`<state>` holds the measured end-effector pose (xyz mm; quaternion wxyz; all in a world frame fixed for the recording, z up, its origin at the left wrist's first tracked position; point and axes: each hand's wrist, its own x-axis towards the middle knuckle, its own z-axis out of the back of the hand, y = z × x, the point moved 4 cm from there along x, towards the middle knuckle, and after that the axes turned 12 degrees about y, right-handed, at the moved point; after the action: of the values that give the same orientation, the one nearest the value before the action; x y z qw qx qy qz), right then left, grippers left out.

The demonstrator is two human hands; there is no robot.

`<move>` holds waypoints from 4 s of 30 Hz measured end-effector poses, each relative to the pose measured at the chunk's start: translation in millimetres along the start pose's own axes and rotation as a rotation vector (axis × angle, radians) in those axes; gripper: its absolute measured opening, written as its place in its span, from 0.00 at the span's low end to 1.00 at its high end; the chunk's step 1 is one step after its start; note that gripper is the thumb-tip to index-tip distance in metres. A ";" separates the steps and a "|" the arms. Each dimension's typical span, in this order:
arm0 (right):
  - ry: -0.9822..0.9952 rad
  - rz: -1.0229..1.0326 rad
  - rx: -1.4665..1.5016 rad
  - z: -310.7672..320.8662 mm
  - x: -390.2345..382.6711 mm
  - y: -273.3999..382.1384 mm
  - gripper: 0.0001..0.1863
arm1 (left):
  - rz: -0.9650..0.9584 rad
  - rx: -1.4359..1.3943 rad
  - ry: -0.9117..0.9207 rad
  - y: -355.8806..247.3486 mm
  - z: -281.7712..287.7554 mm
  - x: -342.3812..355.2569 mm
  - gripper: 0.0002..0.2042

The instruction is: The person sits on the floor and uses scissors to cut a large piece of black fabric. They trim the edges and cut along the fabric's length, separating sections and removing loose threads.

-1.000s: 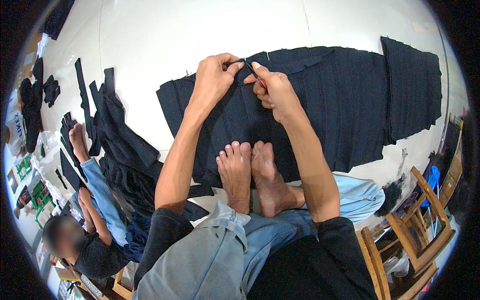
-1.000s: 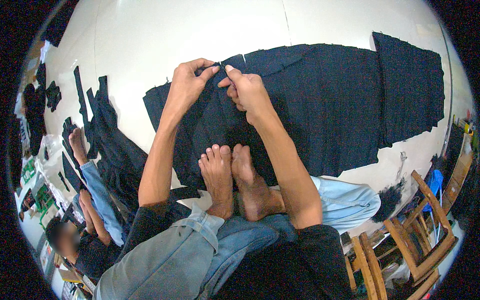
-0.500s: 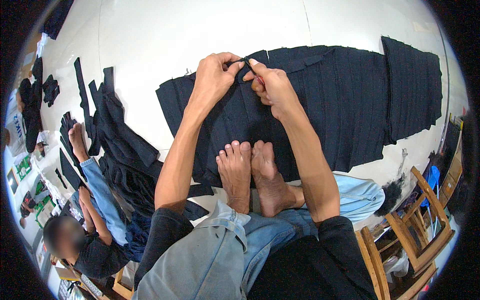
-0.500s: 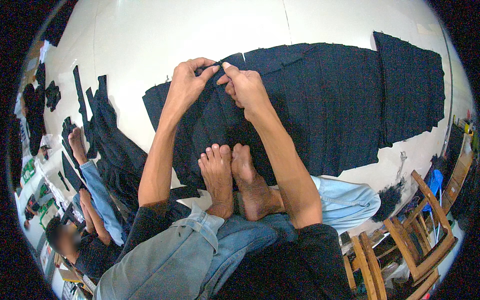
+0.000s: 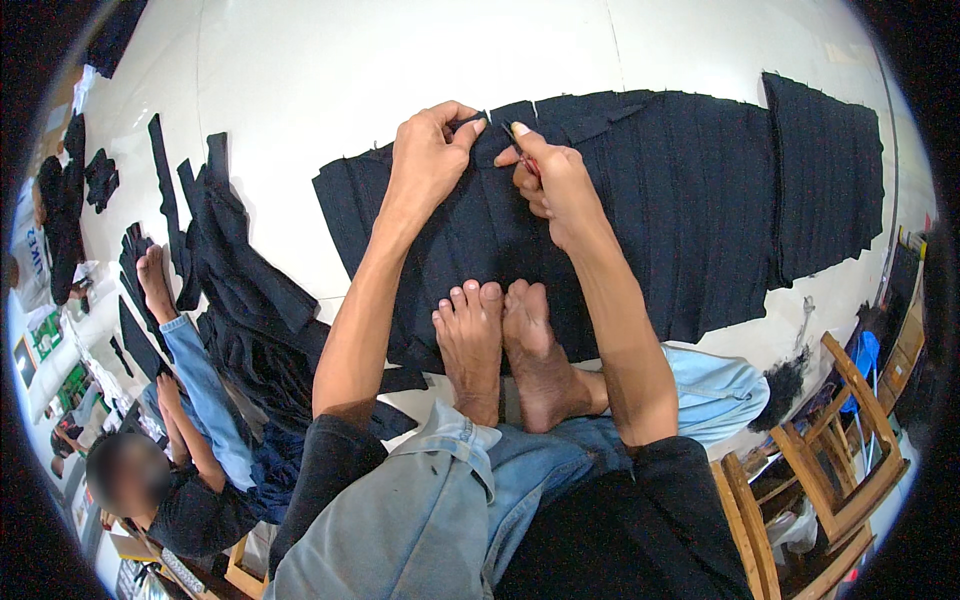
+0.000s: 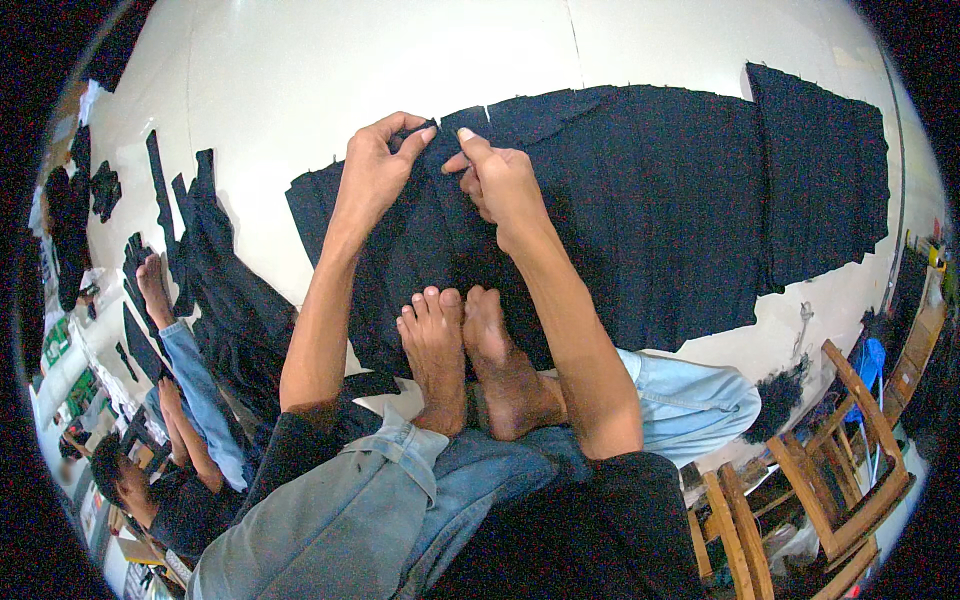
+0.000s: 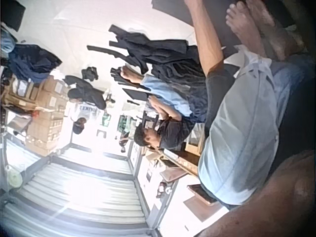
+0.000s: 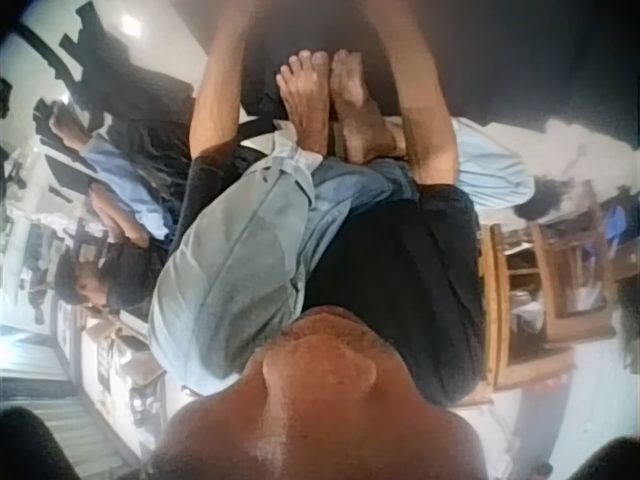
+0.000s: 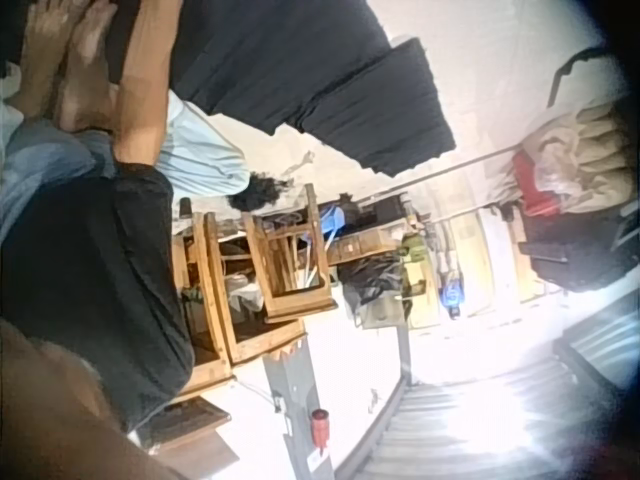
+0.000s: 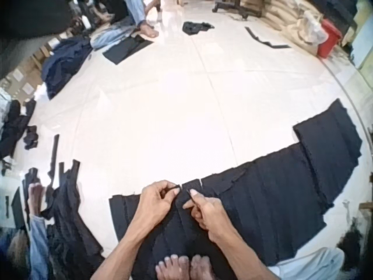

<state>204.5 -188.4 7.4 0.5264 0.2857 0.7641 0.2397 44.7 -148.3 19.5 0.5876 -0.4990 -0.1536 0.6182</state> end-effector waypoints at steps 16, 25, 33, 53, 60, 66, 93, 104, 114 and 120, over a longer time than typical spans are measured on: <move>0.044 0.014 -0.040 -1.2 8.3 1.1 0.25 | -0.012 0.007 0.016 0.9 1.4 -2.1 0.10; -0.011 0.032 -0.095 -4.4 13.3 -1.7 0.20 | -0.056 0.060 0.031 4.4 1.9 0.8 0.11; 0.025 -0.032 0.017 -6.1 8.1 -2.6 0.20 | -0.043 0.044 0.029 0.3 5.5 -3.3 0.11; 0.065 -0.042 -0.012 -0.5 -1.0 -0.5 0.25 | -0.017 -0.002 0.007 3.1 4.9 -4.7 0.10; 0.088 -0.054 -0.038 -1.9 -0.7 1.9 0.25 | -0.039 -0.012 -0.003 5.6 5.5 -5.3 0.10; 0.078 -0.060 -0.020 -0.4 3.2 -1.5 0.24 | -0.057 0.016 0.013 4.1 4.9 -4.6 0.10; 0.097 -0.067 0.155 -5.3 0.0 -12.0 0.20 | -0.083 0.002 0.089 8.5 6.1 -6.9 0.12; 0.088 -0.087 0.147 -7.3 6.7 -13.2 0.20 | -0.149 0.030 0.069 11.4 6.5 -8.8 0.12; -0.125 0.233 -0.097 14.8 -30.7 -7.9 0.18 | -0.289 0.208 -0.207 6.8 11.2 -19.2 0.14; -0.634 0.649 -1.075 70.9 -75.6 -26.2 0.13 | -0.299 0.556 -0.327 32.5 -2.6 -77.2 0.21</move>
<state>287.8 -254.7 17.0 0.6940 0.2555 0.2257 0.6342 13.6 -225.8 26.7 0.7525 -0.1864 -0.1426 0.6153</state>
